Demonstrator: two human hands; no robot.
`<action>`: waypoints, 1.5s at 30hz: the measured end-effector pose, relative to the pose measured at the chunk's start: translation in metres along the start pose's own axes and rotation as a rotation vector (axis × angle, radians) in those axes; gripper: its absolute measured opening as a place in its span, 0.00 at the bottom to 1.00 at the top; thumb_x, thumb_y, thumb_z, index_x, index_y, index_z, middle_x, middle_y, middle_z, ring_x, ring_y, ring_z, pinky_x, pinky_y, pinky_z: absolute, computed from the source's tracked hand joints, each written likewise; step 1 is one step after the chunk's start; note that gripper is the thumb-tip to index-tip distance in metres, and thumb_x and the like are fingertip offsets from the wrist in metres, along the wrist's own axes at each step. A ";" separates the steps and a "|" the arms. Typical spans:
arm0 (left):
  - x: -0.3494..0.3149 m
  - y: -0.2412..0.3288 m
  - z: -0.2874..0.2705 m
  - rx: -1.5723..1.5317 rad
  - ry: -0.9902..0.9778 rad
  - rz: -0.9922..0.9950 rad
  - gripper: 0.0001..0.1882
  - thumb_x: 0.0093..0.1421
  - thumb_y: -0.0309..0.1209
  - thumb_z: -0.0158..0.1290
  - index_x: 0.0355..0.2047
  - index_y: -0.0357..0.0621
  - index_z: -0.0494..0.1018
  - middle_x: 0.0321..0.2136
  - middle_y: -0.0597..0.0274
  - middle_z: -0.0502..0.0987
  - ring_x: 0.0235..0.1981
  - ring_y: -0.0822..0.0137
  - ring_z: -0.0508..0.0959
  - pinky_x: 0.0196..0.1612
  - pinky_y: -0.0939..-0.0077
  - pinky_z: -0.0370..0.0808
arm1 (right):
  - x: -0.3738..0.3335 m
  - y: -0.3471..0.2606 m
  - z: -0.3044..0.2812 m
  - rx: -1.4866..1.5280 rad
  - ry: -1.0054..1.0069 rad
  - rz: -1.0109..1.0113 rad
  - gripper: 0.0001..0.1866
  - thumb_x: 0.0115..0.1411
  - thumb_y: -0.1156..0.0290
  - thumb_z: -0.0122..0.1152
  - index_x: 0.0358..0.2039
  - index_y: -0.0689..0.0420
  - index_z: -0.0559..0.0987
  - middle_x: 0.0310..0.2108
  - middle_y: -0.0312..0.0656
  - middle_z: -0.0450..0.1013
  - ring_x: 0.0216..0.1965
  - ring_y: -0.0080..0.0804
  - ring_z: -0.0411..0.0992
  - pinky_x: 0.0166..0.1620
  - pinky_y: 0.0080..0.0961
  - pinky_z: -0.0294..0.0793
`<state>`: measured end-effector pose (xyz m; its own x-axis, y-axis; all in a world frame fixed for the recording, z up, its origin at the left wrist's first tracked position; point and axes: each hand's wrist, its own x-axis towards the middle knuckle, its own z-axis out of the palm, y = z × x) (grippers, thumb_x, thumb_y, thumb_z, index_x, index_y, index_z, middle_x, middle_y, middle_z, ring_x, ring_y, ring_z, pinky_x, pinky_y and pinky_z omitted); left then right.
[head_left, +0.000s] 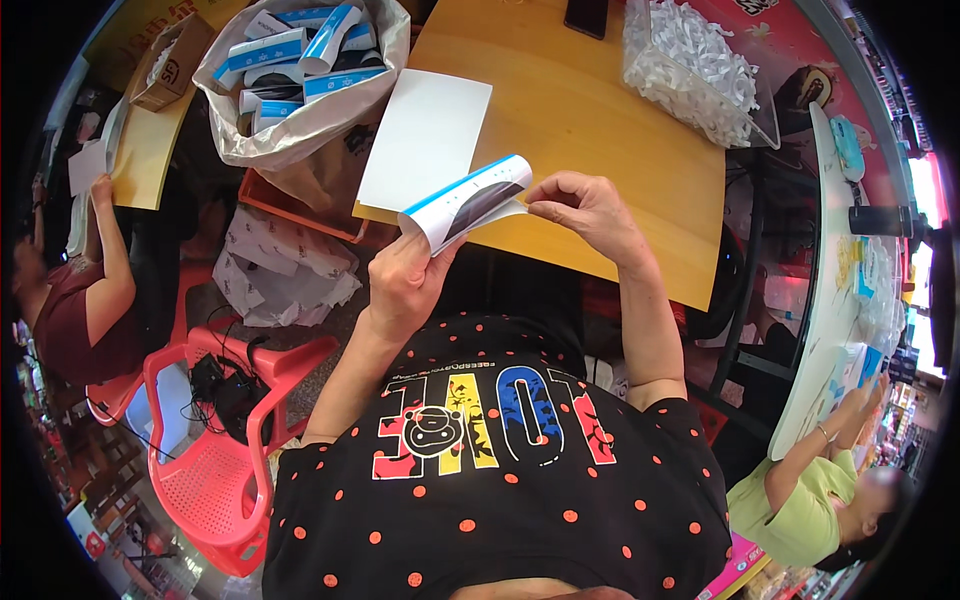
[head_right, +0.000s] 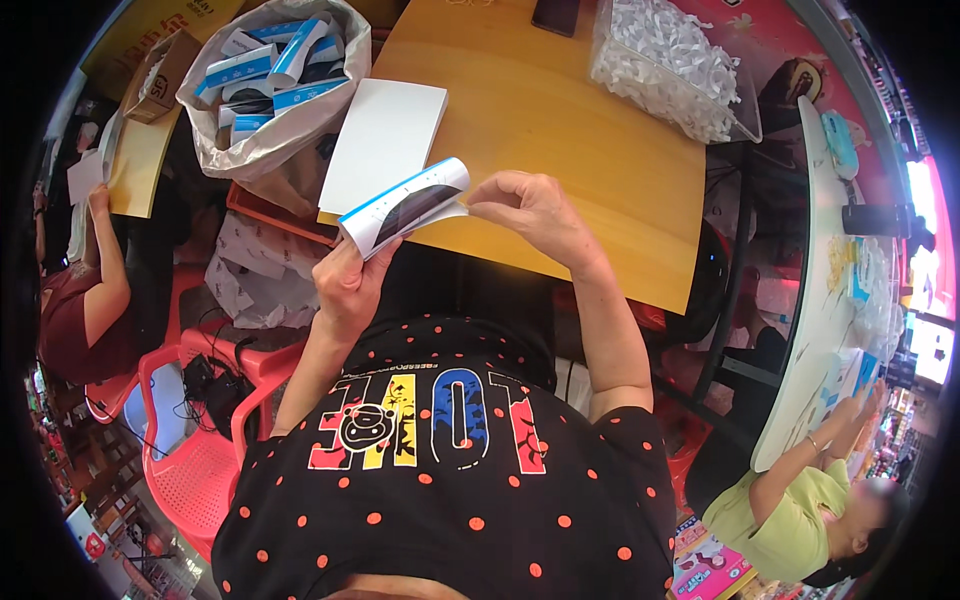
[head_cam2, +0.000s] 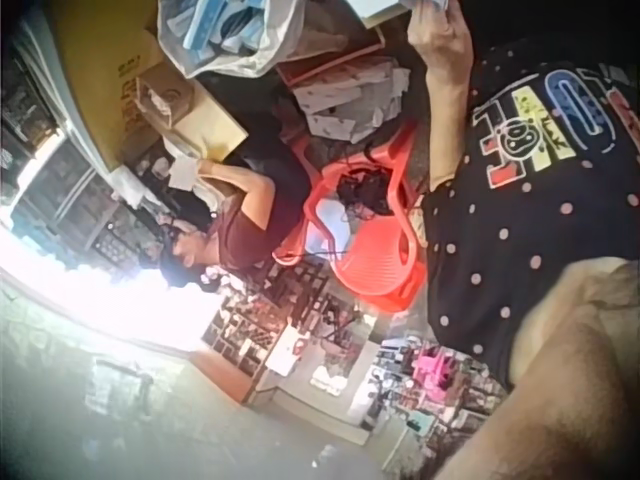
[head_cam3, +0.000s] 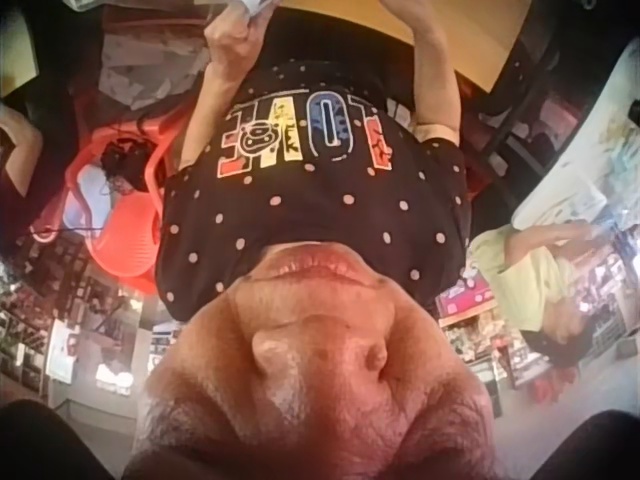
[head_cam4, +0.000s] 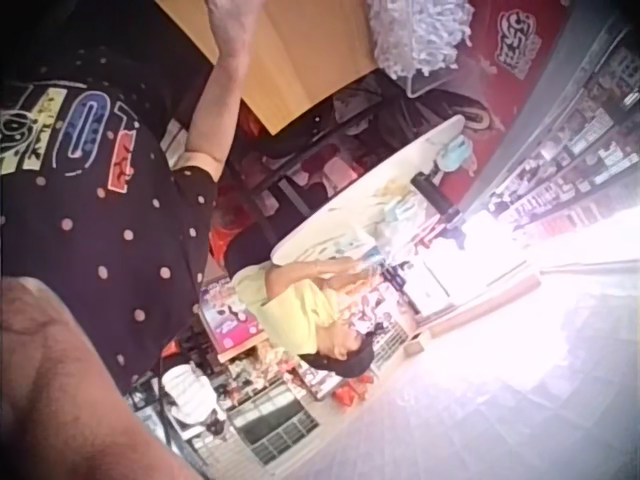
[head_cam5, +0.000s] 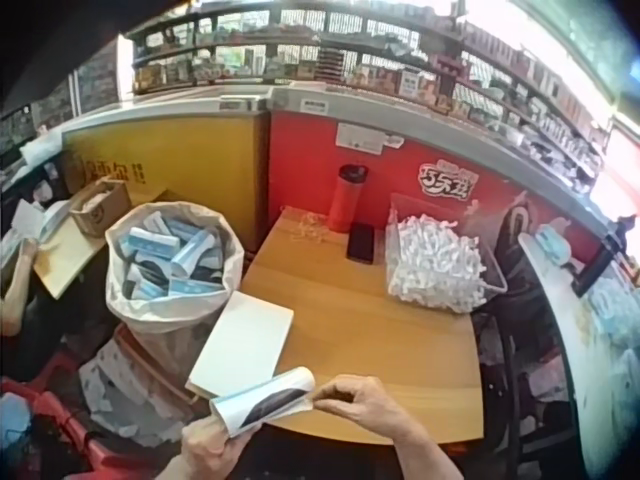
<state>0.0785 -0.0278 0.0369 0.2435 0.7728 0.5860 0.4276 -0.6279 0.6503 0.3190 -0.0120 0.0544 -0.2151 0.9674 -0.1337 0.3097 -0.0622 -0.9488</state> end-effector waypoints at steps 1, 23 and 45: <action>0.000 -0.001 -0.001 0.003 -0.012 0.014 0.11 0.53 0.21 0.59 0.38 0.34 0.76 0.29 0.50 0.79 0.28 0.55 0.81 0.30 0.70 0.76 | 0.001 0.000 0.000 0.017 -0.028 0.006 0.08 0.57 0.72 0.62 0.33 0.65 0.79 0.26 0.33 0.74 0.29 0.14 0.69 0.33 0.12 0.69; -0.009 -0.015 -0.007 0.130 -0.176 0.086 0.12 0.50 0.20 0.59 0.38 0.33 0.76 0.31 0.49 0.79 0.29 0.54 0.80 0.31 0.69 0.76 | -0.013 -0.006 0.014 -0.067 -0.047 0.064 0.09 0.61 0.70 0.57 0.30 0.64 0.75 0.23 0.27 0.65 0.24 0.13 0.59 0.26 0.14 0.60; 0.001 -0.013 -0.004 0.075 -0.135 0.168 0.14 0.48 0.18 0.60 0.37 0.31 0.75 0.30 0.49 0.78 0.30 0.52 0.80 0.32 0.67 0.76 | -0.007 0.006 0.026 0.076 0.119 0.051 0.07 0.59 0.73 0.59 0.29 0.63 0.76 0.24 0.27 0.68 0.27 0.11 0.62 0.30 0.12 0.61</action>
<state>0.0698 -0.0191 0.0307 0.4289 0.6662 0.6100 0.4330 -0.7443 0.5084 0.2980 -0.0260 0.0424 -0.0880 0.9845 -0.1515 0.2451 -0.1260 -0.9613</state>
